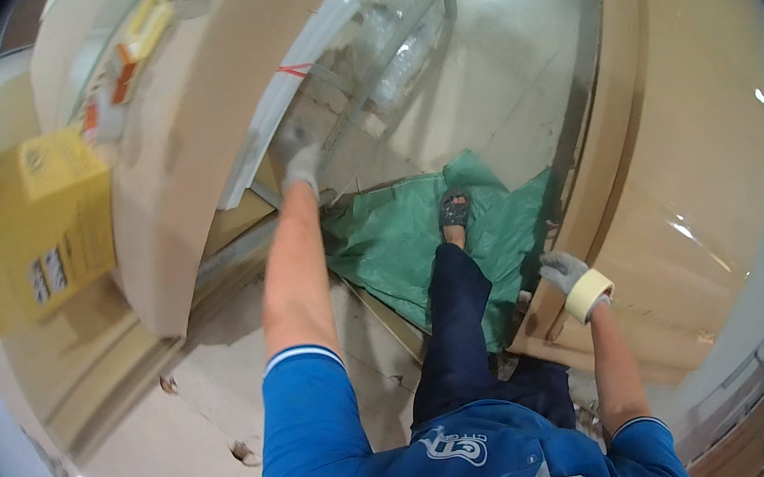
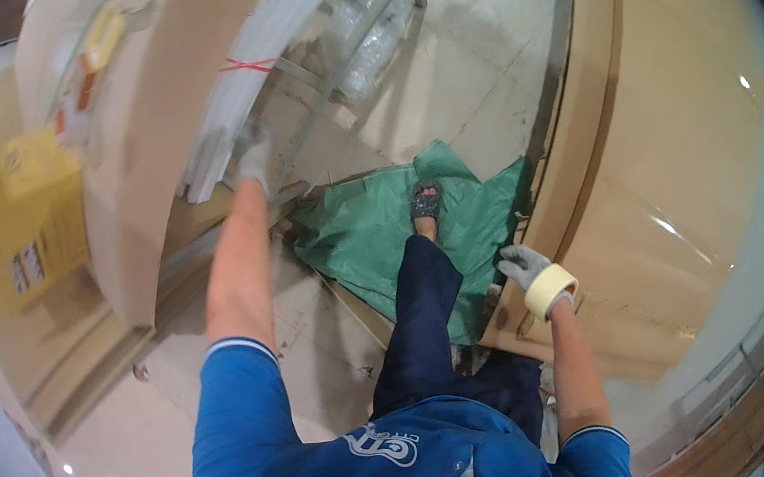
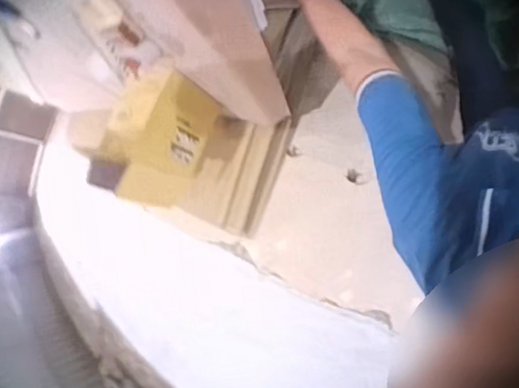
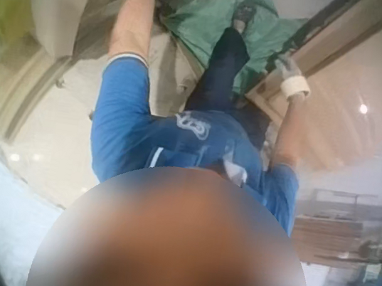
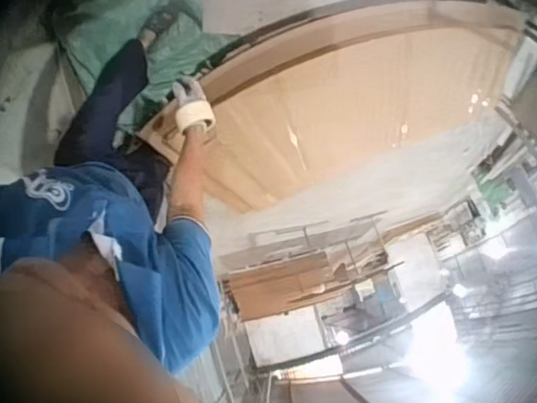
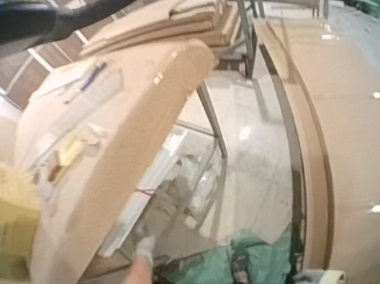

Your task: The person retrieves a bundle of white plastic strips and uses masking tape to affix them to a wooden door. They repeatedly tear tape and press the strips onto the door surface, securing them in place.

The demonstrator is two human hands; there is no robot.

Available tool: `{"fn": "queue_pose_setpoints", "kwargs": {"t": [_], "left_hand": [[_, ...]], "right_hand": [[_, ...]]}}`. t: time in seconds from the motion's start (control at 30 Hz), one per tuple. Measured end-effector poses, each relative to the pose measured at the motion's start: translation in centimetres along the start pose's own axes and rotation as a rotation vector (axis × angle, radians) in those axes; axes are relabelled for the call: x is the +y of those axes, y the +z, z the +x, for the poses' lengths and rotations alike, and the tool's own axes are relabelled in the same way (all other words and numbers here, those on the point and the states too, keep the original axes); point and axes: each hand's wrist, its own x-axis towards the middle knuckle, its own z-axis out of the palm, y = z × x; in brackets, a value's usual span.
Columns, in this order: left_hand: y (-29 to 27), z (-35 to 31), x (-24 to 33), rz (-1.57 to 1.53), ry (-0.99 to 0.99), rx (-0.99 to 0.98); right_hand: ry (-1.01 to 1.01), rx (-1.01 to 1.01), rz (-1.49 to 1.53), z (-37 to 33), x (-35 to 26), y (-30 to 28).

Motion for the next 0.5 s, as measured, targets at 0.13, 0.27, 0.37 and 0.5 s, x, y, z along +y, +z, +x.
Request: {"fn": "queue_pose_setpoints", "kwargs": {"t": [0.13, 0.27, 0.37, 0.5], "left_hand": [[1.1, 15.7, -2.9, -0.401, -0.161, 0.110], [1.4, 22.1, -3.2, 0.072, -0.043, 0.370], [1.4, 23.8, -1.7, -0.295, -0.406, 0.298], [1.6, 26.4, -2.0, -0.473, -0.546, 0.269]], "right_hand": [[0.050, 0.019, 0.107, 6.0, -3.7, 3.6], [0.109, 0.046, 0.095, 8.9, -2.9, 4.7], [0.183, 0.091, 0.122, 9.2, -1.5, 4.2], [0.251, 0.168, 0.120, 8.8, -0.6, 3.3]]}}
